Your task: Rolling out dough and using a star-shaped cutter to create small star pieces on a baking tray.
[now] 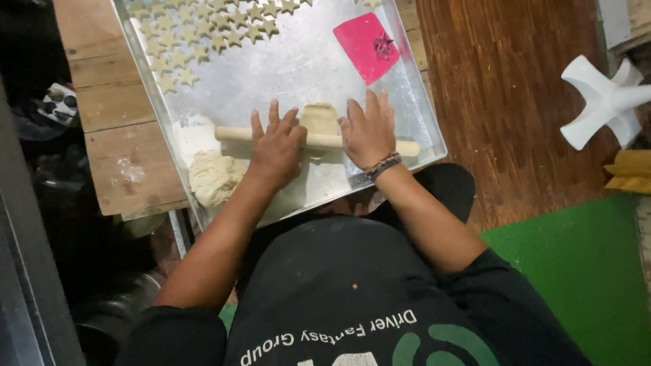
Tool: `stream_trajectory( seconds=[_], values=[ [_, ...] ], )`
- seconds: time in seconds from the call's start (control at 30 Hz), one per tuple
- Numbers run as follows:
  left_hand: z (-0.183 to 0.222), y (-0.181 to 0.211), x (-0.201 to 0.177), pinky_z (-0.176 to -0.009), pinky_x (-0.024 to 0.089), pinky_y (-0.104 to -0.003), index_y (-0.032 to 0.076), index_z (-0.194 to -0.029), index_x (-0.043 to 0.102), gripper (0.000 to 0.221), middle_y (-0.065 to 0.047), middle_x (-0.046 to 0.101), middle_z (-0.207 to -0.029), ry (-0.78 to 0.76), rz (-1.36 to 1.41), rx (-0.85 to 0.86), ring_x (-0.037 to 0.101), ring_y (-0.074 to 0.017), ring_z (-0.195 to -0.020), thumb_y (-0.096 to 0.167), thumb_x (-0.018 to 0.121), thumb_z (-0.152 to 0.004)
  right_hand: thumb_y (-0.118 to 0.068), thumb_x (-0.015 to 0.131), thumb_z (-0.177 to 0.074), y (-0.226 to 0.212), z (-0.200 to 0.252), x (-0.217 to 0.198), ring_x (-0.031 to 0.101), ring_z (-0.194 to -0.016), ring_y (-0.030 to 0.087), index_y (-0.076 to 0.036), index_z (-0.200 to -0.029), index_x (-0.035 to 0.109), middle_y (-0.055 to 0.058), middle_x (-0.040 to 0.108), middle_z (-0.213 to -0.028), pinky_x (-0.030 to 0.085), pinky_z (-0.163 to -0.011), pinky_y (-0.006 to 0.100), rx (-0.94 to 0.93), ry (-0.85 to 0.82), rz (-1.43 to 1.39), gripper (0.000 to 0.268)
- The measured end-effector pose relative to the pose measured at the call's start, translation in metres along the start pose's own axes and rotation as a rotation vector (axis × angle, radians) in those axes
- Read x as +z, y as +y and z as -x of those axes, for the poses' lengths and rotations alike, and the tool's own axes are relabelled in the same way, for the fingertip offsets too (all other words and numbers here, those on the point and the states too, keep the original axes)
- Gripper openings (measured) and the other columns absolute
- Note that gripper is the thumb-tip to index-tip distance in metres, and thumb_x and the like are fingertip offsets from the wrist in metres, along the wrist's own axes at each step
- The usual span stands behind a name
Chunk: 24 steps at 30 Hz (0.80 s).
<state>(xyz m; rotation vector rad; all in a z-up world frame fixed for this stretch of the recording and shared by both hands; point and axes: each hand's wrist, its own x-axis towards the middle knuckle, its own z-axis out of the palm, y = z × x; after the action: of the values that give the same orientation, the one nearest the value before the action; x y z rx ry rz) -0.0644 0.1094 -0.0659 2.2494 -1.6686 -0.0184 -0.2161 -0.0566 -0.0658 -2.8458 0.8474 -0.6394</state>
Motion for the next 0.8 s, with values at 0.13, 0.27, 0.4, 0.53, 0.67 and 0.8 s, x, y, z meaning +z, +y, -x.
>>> stream_trajectory(
  seconds=[0.13,0.27,0.4,0.53,0.67,0.8],
  values=[
    [-0.012,-0.001,-0.009,-0.116,0.023,-0.069,0.012,-0.109,0.07,0.029,-0.026,0.052,-0.152,-0.061,0.078,-0.162,0.035,-0.0488,-0.148,0.034,0.06,-0.093,-0.043,0.049,-0.107,-0.015,0.001,-0.006,0.023,-0.148,0.054,-0.009,-0.147,0.052,0.029,0.04,-0.153,0.019,-0.118,0.066,0.151,-0.162,-0.004,0.052],
    [-0.043,-0.001,-0.01,-0.123,0.004,-0.066,0.016,-0.162,0.037,0.068,-0.029,0.015,-0.169,-0.365,-0.046,-0.467,0.001,-0.0498,-0.156,0.055,0.025,-0.107,-0.047,0.041,-0.109,-0.02,-0.006,-0.014,0.015,-0.152,0.051,-0.009,-0.156,0.043,0.031,0.033,-0.159,0.008,-0.122,0.064,0.188,-0.266,-0.012,0.06],
    [-0.057,0.011,-0.031,-0.122,-0.005,-0.067,0.02,-0.166,0.027,0.069,-0.025,0.004,-0.172,-0.384,-0.044,-0.488,-0.01,-0.0463,-0.156,0.055,0.026,-0.108,-0.049,0.037,-0.109,-0.012,-0.017,-0.011,0.012,-0.153,0.05,-0.01,-0.157,0.041,0.03,0.03,-0.161,0.006,-0.123,0.063,0.191,-0.308,-0.007,0.062],
    [-0.082,0.01,-0.053,-0.122,-0.01,-0.063,0.025,-0.167,0.015,0.067,-0.018,-0.005,-0.172,-0.471,0.001,-0.533,-0.017,-0.0409,-0.155,0.053,0.019,-0.106,-0.046,0.037,-0.106,0.0,-0.038,-0.002,0.017,-0.152,0.048,-0.01,-0.153,0.045,0.027,0.033,-0.16,0.011,-0.121,0.065,0.162,-0.255,-0.02,0.06],
    [-0.103,0.006,-0.059,-0.12,-0.015,-0.062,0.025,-0.167,0.004,0.069,-0.016,-0.014,-0.171,-0.539,0.03,-0.56,-0.021,-0.0405,-0.153,0.051,0.014,-0.104,-0.036,0.036,-0.106,-0.001,-0.066,-0.014,0.018,-0.15,0.047,-0.006,-0.145,0.049,0.027,0.035,-0.159,0.013,-0.121,0.063,0.187,-0.286,-0.036,0.051],
    [-0.098,0.003,-0.051,-0.121,-0.014,-0.062,0.023,-0.167,0.008,0.068,-0.017,-0.011,-0.171,-0.492,0.033,-0.538,-0.02,-0.0413,-0.153,0.05,0.017,-0.104,-0.035,0.04,-0.105,0.003,-0.061,-0.005,0.02,-0.149,0.05,-0.004,-0.143,0.051,0.029,0.037,-0.157,0.013,-0.12,0.065,0.161,-0.249,-0.071,0.05]
  ],
)
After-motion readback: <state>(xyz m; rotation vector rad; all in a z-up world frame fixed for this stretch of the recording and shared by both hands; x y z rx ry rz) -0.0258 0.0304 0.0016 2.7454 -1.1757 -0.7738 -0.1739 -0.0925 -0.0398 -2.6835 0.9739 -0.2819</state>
